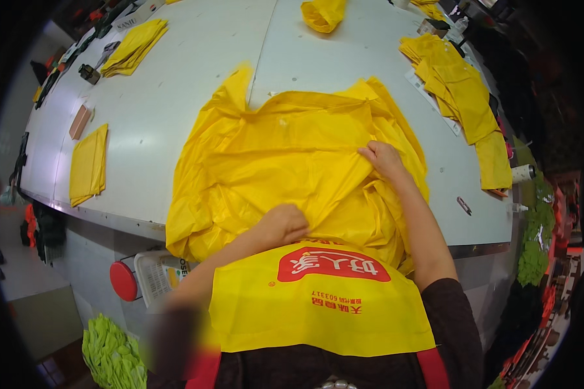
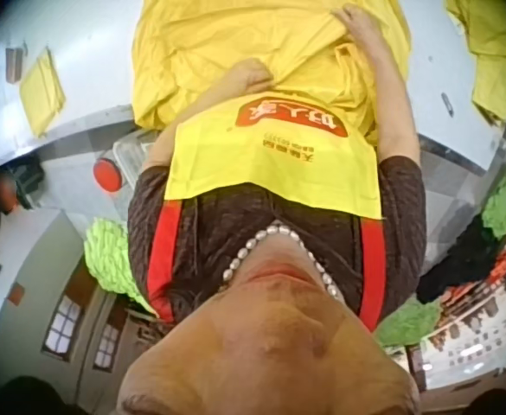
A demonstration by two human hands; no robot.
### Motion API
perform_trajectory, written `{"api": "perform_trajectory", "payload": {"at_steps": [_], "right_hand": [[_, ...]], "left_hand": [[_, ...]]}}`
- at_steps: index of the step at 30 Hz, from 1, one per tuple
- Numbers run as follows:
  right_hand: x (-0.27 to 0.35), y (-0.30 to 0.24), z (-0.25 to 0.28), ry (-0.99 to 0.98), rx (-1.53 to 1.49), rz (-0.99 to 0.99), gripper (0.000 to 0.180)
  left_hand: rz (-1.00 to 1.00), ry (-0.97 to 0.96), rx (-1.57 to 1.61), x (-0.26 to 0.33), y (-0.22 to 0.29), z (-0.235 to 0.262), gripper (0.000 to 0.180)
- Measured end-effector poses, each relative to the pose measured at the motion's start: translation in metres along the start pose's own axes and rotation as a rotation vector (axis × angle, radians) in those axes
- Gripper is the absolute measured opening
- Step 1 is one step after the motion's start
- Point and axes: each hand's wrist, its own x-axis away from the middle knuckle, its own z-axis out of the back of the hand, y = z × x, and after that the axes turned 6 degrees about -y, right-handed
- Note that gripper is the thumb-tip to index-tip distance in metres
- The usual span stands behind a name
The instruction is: The person folds a yellow raincoat on a large white table, then uses a small knife to cut loose threads and tags from the garment. The person continues to fold and arrange the raincoat on the table.
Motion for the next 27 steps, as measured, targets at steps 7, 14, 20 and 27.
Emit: {"api": "perform_trajectory", "payload": {"at_steps": [7, 14, 20, 27], "right_hand": [[-0.015, -0.003, -0.011, 0.307, 0.022, 0.086, 0.032], [-0.078, 0.0, 0.008, 0.412, -0.078, -0.061, 0.028], [-0.103, 0.022, 0.005, 0.081, -1.36, -0.062, 0.014], [-0.092, 0.01, 0.008, 0.014, -1.486, -0.059, 0.012]], "left_hand": [[0.261, 0.067, 0.267, 0.03, 0.0, -0.019, 0.023], [0.258, 0.015, 0.402, 0.018, -0.009, -0.023, 0.021], [0.243, 0.026, 0.447, 0.018, -0.013, -0.02, 0.02], [0.362, 0.574, 0.146, 0.029, 0.001, 0.022, 0.011]]}}
